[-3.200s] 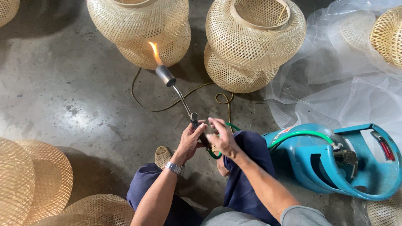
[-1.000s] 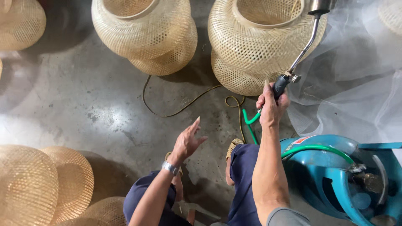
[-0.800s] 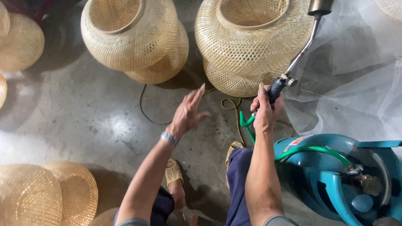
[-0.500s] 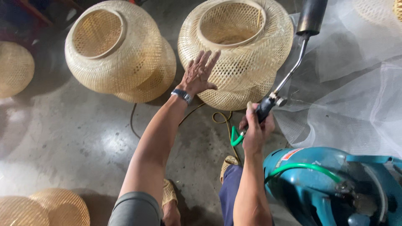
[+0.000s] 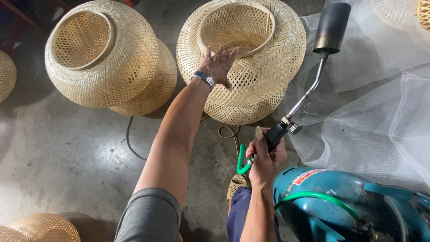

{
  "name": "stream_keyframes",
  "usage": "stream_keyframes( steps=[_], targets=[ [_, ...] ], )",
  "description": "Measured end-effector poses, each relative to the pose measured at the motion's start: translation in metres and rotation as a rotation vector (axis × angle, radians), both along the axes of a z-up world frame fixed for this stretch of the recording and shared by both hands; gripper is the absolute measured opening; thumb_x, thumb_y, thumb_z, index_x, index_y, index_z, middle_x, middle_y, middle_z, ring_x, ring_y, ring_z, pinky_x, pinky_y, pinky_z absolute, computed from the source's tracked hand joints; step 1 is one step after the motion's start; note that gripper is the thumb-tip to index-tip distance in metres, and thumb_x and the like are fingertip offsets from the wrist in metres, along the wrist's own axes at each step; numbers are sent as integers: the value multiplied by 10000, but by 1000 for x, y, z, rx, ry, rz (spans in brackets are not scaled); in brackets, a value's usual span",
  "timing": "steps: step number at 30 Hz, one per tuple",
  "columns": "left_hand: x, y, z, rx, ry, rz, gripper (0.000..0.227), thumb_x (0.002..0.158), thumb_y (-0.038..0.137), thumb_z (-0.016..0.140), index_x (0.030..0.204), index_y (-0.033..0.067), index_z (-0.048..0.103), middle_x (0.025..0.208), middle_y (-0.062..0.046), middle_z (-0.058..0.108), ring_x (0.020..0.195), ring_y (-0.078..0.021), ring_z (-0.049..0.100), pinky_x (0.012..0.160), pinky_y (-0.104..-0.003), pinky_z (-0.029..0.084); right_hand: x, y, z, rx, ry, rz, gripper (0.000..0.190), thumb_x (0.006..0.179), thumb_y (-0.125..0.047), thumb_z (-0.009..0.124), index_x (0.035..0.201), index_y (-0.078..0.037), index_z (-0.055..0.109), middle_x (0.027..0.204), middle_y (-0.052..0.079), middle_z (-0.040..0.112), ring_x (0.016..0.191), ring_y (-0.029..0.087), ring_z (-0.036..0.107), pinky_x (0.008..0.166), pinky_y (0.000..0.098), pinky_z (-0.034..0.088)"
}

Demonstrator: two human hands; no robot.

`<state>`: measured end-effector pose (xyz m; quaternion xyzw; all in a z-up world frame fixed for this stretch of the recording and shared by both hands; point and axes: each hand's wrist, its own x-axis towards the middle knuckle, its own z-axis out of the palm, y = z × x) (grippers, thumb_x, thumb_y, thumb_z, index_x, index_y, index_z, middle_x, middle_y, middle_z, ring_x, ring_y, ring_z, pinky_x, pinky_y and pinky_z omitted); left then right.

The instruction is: The person uses a handheld blowtorch to apply heat to the surface of woven bamboo baskets. They rotate the basket with one hand while directing the flame with the other, treating the exterior and interior surfaces. The person works on multiple baskets, moving from one to the next.

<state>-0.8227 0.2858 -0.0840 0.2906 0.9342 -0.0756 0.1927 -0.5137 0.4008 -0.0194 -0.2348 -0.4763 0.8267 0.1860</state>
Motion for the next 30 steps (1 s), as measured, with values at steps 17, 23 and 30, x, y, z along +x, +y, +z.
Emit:
stream_keyframes(
  steps=[17,23,30],
  targets=[
    [-1,-6,-13,-47,44,-150,1466,552,895,750,1614,90,139,1680,-156,180,1551,-317,141,1232,-585,50,1,3,-1,77,-24,31,162,993,-144,689,1043,-14,605,698,21,577,548,88,534,495,252,451],
    [62,-54,47,149,264,-301,1444,368,837,832,1513,73,395,1509,-201,473,1452,-425,390,1164,-605,278,3,6,-1,1,67,-17,142,971,-82,676,1069,-25,590,750,18,568,546,96,522,491,256,450],
    [207,-158,147,114,103,-144,1299,416,756,824,1438,46,450,1267,-134,579,1230,-336,508,1050,-479,398,16,25,18,59,76,-30,168,1032,-116,711,1013,-38,563,753,15,521,553,108,494,492,266,419]
  ],
)
